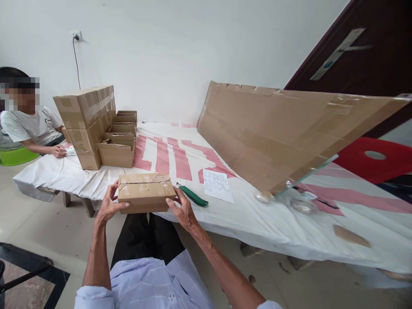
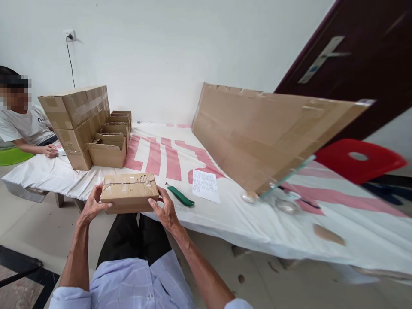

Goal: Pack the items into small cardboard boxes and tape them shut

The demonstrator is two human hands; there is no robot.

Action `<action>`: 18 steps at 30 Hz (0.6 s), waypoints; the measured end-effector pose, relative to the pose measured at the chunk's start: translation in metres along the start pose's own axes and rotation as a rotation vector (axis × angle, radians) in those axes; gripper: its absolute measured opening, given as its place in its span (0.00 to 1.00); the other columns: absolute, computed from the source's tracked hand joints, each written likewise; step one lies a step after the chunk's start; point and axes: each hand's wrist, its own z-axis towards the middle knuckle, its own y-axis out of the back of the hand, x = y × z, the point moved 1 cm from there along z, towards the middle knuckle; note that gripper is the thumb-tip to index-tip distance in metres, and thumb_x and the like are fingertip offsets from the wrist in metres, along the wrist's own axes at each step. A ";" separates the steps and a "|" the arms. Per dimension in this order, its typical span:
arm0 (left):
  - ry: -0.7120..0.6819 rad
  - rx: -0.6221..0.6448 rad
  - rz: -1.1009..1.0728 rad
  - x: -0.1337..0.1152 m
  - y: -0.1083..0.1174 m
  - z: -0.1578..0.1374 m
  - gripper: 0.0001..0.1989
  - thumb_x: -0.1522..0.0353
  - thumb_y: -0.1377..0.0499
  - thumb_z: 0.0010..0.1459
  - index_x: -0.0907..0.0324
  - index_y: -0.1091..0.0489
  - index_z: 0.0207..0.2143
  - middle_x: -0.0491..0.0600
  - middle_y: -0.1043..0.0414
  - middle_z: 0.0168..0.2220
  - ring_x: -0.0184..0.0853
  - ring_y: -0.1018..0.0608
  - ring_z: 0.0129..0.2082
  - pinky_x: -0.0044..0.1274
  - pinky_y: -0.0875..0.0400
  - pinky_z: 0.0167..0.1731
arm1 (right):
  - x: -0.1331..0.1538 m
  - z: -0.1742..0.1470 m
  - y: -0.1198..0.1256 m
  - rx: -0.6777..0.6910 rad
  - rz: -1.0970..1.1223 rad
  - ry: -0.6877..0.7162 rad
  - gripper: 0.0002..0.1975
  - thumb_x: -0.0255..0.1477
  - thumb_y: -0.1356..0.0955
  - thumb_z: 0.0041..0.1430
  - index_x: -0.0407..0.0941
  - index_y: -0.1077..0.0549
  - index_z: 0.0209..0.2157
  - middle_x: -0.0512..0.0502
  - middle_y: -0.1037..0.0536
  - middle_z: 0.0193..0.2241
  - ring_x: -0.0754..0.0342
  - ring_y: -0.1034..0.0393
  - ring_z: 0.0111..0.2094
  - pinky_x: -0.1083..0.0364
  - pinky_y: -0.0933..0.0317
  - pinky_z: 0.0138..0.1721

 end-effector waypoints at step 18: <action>0.029 0.120 0.076 -0.026 -0.011 -0.013 0.46 0.58 0.20 0.38 0.50 0.36 0.58 0.61 0.43 0.74 0.59 0.42 0.75 0.45 0.37 0.64 | -0.019 -0.005 0.012 -0.070 0.060 -0.122 0.33 0.52 0.31 0.64 0.45 0.26 0.61 0.36 0.18 0.53 0.37 0.24 0.54 0.41 0.28 0.54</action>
